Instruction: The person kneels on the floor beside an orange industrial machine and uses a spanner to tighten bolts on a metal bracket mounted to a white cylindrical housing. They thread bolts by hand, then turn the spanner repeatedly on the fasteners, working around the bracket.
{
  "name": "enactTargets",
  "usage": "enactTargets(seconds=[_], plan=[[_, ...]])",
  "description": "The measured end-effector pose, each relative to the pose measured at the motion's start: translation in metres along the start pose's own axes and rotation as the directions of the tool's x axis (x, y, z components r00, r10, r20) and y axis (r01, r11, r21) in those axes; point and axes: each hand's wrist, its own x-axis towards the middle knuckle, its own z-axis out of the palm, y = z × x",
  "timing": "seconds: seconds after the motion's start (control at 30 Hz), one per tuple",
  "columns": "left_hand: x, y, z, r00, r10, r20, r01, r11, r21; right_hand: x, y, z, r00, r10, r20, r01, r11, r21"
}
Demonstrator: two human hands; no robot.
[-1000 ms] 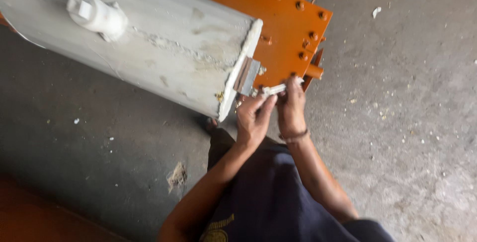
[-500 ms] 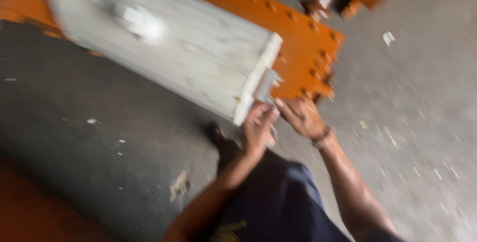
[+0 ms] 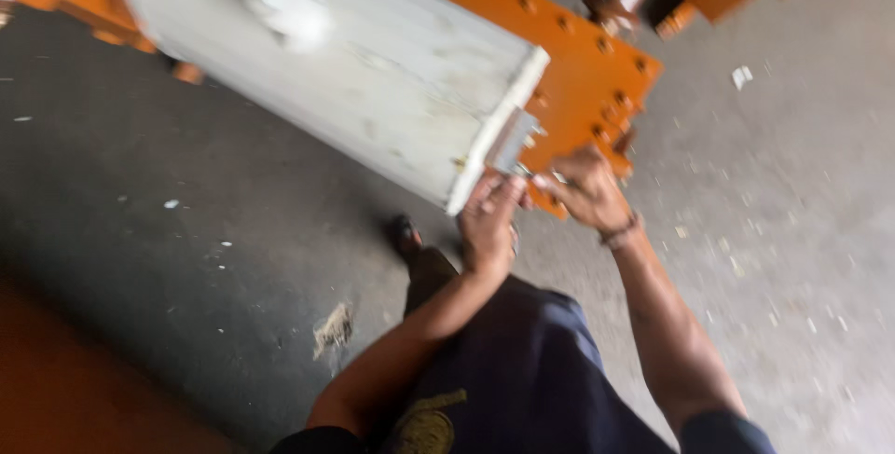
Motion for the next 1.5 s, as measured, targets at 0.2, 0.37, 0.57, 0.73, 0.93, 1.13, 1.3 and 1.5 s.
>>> enactTargets(seconds=[0.2,0.37,0.57,0.73,0.93,1.13,1.3,1.5], plan=[[-0.002,0.0,0.005,0.977,0.19,0.098,-0.181,0.979,-0.091,0.018,0.006,-0.004,0.999,0.008,-0.046,0.015,0.878,0.478],[0.003,0.0,0.001,0.991,0.106,0.076,-0.098,0.99,-0.103,0.024,0.006,-0.006,0.996,0.002,-0.091,0.027,0.951,0.308],[0.004,-0.004,-0.002,0.994,0.085,0.066,-0.078,0.992,-0.102,0.03,0.025,-0.009,0.993,-0.093,-0.068,0.098,0.993,0.071],[0.005,-0.005,-0.003,0.977,0.178,0.118,-0.166,0.98,-0.107,0.043,0.032,-0.006,0.998,-0.065,-0.004,0.065,0.976,0.207],[0.004,-0.005,-0.005,0.982,0.156,0.105,-0.151,0.987,-0.06,0.049,0.03,-0.008,0.999,-0.004,0.044,-0.011,0.945,0.327],[0.002,0.001,-0.004,0.988,0.126,0.094,-0.128,0.992,0.01,0.049,0.035,0.0,0.997,0.074,0.03,-0.08,0.906,0.417],[0.001,0.003,-0.004,0.994,0.077,0.077,-0.077,0.997,0.0,0.046,0.045,0.012,0.99,0.142,0.015,-0.133,0.878,0.46],[0.003,0.002,-0.004,0.994,0.077,0.076,-0.076,0.997,-0.014,0.041,0.05,0.023,0.982,0.188,0.018,-0.162,0.79,0.591]])
